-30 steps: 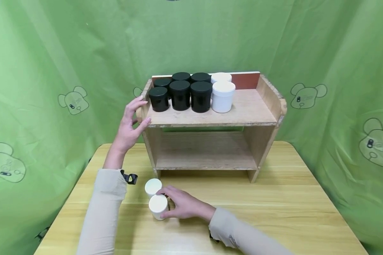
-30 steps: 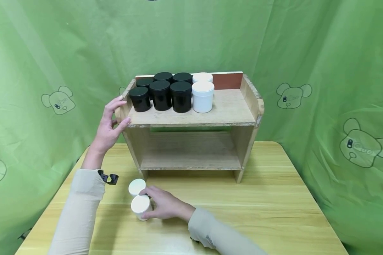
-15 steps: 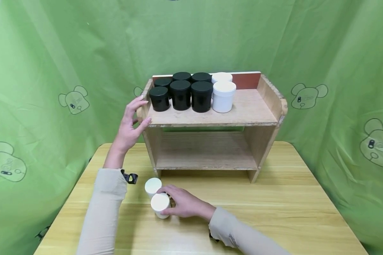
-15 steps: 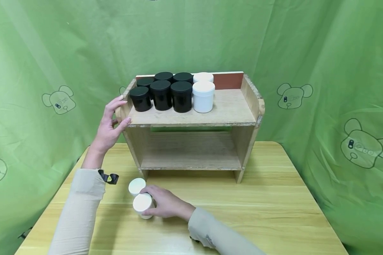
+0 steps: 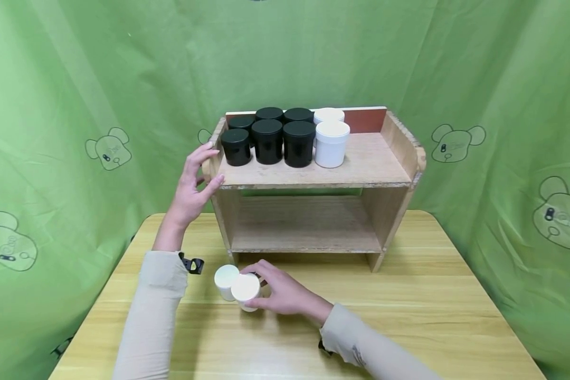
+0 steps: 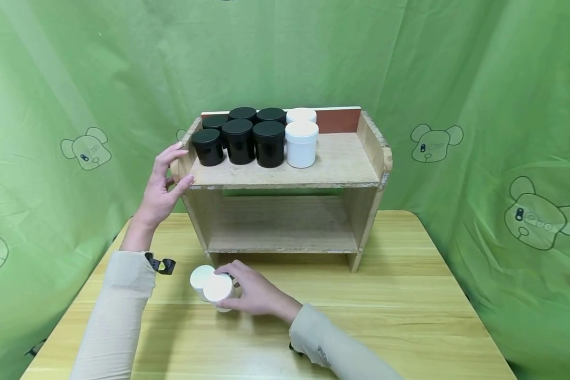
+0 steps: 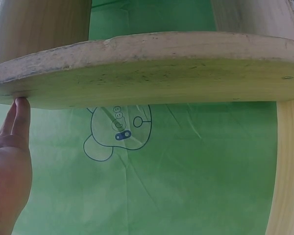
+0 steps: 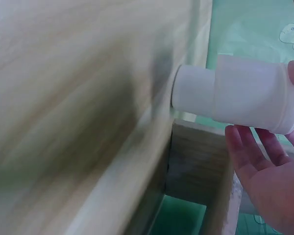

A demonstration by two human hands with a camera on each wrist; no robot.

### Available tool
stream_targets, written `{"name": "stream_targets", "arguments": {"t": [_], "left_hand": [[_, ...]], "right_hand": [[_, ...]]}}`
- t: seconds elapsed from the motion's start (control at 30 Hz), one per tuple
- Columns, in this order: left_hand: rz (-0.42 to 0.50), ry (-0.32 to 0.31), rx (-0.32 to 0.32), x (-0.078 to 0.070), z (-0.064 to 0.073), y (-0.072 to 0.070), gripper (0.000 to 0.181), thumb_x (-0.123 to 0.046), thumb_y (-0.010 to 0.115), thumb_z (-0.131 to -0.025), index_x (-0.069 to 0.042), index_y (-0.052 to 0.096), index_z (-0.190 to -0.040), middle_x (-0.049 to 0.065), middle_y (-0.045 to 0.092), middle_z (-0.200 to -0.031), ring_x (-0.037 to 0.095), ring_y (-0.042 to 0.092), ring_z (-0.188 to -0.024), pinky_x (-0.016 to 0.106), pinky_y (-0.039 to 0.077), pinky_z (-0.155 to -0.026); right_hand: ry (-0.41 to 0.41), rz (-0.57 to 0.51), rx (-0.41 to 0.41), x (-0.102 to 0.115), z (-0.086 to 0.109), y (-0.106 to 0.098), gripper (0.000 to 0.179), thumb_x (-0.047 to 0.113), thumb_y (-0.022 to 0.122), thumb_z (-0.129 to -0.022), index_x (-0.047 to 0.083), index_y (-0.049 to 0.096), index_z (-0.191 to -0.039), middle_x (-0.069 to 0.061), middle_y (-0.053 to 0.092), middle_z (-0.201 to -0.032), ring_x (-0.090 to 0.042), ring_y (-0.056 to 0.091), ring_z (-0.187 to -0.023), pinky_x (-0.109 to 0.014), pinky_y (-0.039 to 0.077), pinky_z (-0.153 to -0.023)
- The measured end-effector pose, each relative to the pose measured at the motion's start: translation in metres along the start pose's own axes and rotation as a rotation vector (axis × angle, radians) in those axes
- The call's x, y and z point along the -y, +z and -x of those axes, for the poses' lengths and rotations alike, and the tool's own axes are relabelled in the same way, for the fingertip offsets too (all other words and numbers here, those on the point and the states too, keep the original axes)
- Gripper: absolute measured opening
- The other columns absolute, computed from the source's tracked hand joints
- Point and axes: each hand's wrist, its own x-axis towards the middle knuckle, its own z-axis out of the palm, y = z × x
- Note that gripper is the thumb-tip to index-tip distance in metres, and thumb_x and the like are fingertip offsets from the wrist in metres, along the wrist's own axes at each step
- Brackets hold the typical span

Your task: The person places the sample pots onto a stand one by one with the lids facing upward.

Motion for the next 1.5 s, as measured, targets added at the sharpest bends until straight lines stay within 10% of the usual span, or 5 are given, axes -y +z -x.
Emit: {"name": "stream_targets", "arguments": {"t": [0.5,1.5], "left_hand": [[-0.004,-0.005,-0.003,0.000,0.001,-0.001,0.055,0.001,0.064,-0.096,-0.005,0.044,-0.148,0.012,0.029,-0.167,0.035,0.029,-0.154,0.068,0.044,-0.112],[-0.004,-0.013,0.004,-0.002,0.000,0.000,0.056,0.000,0.064,-0.097,-0.006,0.044,-0.148,0.012,0.028,-0.167,0.036,0.030,-0.153,0.067,0.044,-0.112]], "right_hand": [[-0.052,0.068,-0.139,0.010,0.000,-0.039,0.065,0.035,0.086,-0.084,0.023,0.059,-0.142,0.005,0.062,-0.129,-0.013,0.059,-0.118,-0.045,0.055,-0.104],[-0.153,0.035,-0.629,0.065,0.038,-0.203,0.068,0.001,0.083,-0.082,0.009,0.057,-0.144,-0.007,0.062,-0.131,-0.008,0.057,-0.116,-0.018,0.050,-0.097]]}}
